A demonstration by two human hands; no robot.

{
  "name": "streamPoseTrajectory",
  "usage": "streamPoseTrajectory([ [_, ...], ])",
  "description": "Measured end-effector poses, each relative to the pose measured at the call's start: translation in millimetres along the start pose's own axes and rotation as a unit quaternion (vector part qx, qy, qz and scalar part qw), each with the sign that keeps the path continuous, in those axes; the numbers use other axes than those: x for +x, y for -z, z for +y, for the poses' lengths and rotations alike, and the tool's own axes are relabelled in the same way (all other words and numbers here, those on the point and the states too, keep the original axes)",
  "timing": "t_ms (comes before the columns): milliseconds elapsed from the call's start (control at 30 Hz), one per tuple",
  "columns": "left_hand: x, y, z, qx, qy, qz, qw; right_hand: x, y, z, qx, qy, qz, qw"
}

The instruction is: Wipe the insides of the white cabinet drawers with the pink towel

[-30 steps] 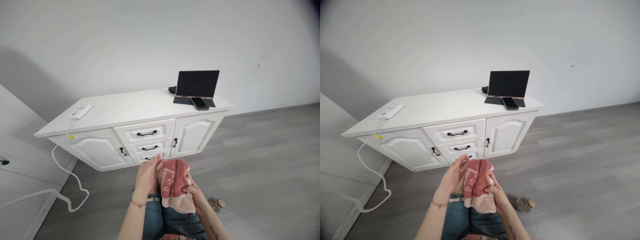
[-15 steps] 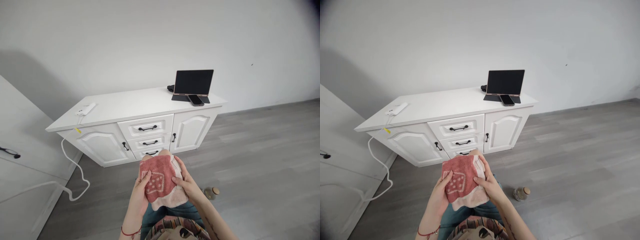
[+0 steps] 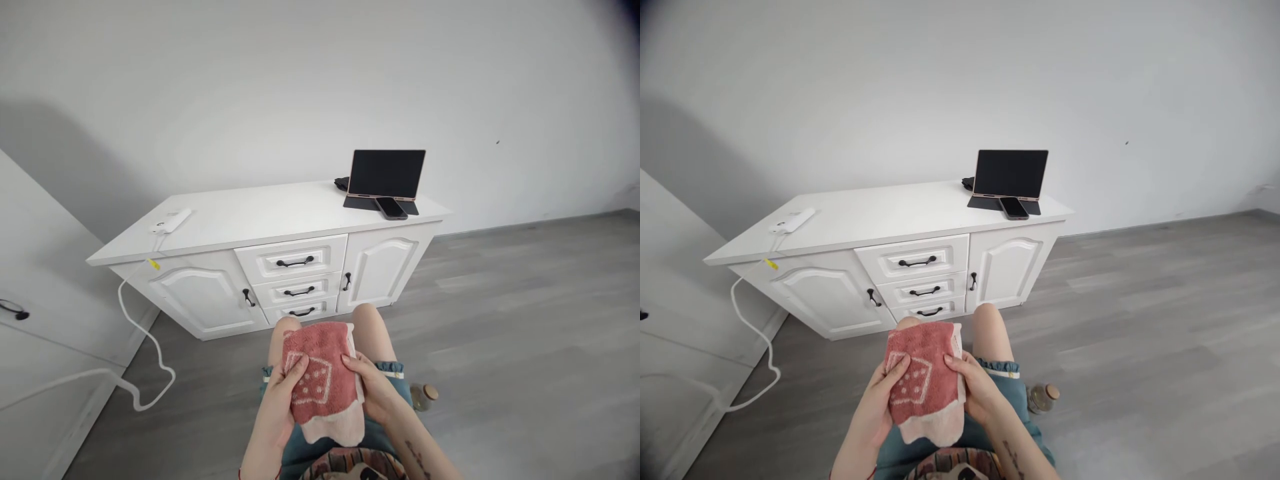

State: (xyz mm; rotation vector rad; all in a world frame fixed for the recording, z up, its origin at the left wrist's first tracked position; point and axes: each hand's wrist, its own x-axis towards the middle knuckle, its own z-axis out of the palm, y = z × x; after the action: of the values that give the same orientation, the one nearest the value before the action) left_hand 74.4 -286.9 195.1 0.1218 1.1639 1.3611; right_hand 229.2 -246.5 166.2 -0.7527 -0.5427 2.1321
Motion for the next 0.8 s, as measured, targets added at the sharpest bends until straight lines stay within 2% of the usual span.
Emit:
streamPoseTrajectory([
  [100,5.1,-2.7,-1.7,-0.017,-0.009,0.003,1.000,3.4,-0.5,-1.1,-0.001,0.030,0.049,0.998],
  [200,6.9,-6.8,-1.2,-0.037,-0.017,0.013,0.999,4.6,2.1,-4.7,-0.035,0.073,0.043,0.996],
  [300,7.2,-8.1,-0.6,-0.046,-0.009,-0.002,0.999,5.7,6.9,-7.7,-0.068,0.113,0.044,0.990],
  [433,7.2,-5.4,-2.6,-0.059,0.000,-0.013,0.998,12.1,14.0,-8.2,-0.127,0.180,0.107,0.970],
  [500,6.4,-5.2,-3.4,-0.065,0.002,-0.024,0.998,17.5,15.7,-7.6,-0.173,0.202,0.113,0.957],
  [600,4.6,-7.0,-2.8,-0.071,0.017,-0.033,0.997,25.0,12.8,-7.1,-0.181,0.162,0.084,0.966],
  [700,4.5,-7.7,-1.4,-0.079,0.032,-0.034,0.996,29.2,4.2,-9.5,-0.091,0.108,0.025,0.990],
  [800,9.3,-4.9,-0.3,-0.082,0.037,-0.034,0.995,33.3,-2.3,-15.8,-0.023,0.095,-0.009,0.995],
])
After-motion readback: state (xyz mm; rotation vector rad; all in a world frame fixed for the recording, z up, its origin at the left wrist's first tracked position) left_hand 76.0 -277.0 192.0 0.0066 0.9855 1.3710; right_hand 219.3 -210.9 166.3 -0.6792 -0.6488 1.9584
